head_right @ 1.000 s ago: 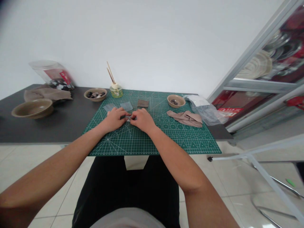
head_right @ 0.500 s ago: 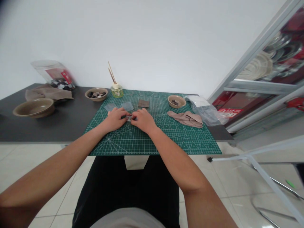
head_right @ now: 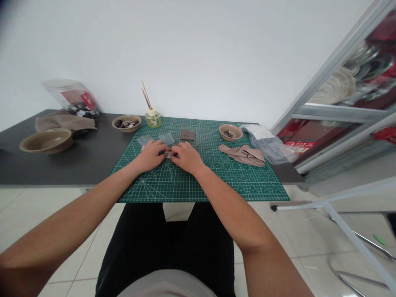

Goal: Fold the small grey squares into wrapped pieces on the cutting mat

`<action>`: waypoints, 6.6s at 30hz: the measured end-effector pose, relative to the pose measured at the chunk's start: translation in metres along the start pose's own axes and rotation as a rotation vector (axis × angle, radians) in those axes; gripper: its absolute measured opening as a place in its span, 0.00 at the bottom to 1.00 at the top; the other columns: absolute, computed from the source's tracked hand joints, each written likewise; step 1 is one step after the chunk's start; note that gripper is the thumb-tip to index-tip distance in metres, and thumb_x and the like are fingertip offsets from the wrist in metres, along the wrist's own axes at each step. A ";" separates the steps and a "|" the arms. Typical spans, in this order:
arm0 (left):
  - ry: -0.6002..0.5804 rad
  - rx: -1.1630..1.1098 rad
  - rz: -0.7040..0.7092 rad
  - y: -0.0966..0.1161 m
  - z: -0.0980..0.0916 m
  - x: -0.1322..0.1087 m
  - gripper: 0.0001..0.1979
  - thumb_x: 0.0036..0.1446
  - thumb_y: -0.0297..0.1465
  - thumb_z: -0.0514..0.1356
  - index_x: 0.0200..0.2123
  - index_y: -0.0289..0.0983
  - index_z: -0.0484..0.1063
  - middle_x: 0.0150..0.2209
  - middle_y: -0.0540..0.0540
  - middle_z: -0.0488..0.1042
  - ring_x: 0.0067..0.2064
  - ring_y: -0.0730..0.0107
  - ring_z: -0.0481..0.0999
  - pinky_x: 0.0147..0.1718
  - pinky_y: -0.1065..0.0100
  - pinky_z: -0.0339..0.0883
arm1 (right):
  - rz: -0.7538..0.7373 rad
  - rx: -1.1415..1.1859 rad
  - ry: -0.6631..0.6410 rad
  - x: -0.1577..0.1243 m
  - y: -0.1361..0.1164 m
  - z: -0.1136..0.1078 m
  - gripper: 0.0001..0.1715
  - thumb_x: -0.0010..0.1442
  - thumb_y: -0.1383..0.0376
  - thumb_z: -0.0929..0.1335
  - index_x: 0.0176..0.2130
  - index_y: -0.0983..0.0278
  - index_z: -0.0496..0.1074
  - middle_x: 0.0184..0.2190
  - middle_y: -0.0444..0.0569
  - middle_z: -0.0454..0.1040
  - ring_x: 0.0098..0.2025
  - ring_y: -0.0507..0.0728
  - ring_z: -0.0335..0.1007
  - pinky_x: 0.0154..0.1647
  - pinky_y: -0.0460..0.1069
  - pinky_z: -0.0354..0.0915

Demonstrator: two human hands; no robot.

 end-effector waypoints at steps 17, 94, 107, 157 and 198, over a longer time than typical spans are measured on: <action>0.013 0.001 -0.008 0.000 0.000 -0.001 0.15 0.62 0.33 0.52 0.46 0.45 0.77 0.47 0.43 0.74 0.52 0.48 0.67 0.46 0.48 0.62 | 0.041 0.102 0.017 0.001 0.004 -0.001 0.07 0.58 0.65 0.71 0.29 0.62 0.70 0.31 0.44 0.69 0.39 0.56 0.64 0.46 0.50 0.58; -0.006 0.004 -0.029 0.002 -0.003 -0.002 0.17 0.61 0.35 0.53 0.47 0.45 0.78 0.47 0.42 0.74 0.52 0.47 0.67 0.47 0.47 0.62 | 0.005 0.121 -0.001 0.004 0.001 -0.004 0.07 0.61 0.66 0.71 0.30 0.63 0.75 0.32 0.45 0.73 0.39 0.55 0.66 0.48 0.51 0.56; -0.006 -0.021 -0.035 0.000 -0.004 -0.001 0.18 0.61 0.35 0.53 0.49 0.46 0.79 0.48 0.42 0.75 0.52 0.47 0.67 0.46 0.48 0.61 | 0.017 0.061 0.033 0.005 0.006 0.000 0.08 0.63 0.63 0.71 0.32 0.63 0.75 0.34 0.48 0.74 0.42 0.57 0.65 0.49 0.51 0.57; 0.008 0.015 -0.008 0.001 -0.001 -0.002 0.17 0.62 0.33 0.53 0.48 0.45 0.78 0.47 0.43 0.75 0.52 0.48 0.67 0.46 0.50 0.61 | 0.056 -0.001 0.049 0.003 0.007 0.004 0.08 0.65 0.61 0.69 0.36 0.62 0.76 0.37 0.49 0.74 0.44 0.58 0.64 0.48 0.52 0.58; 0.001 0.004 -0.016 0.001 -0.001 -0.003 0.17 0.62 0.34 0.52 0.48 0.44 0.77 0.49 0.43 0.75 0.52 0.48 0.67 0.47 0.48 0.60 | 0.022 -0.106 0.038 0.001 0.001 0.004 0.11 0.67 0.63 0.66 0.36 0.63 0.77 0.37 0.51 0.75 0.45 0.59 0.64 0.50 0.53 0.59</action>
Point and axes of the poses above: each hand's wrist, its own x-axis towards the middle knuckle, its own z-axis out of the palm, y = z × x, the point moved 5 cm from there along x, towards the middle knuckle
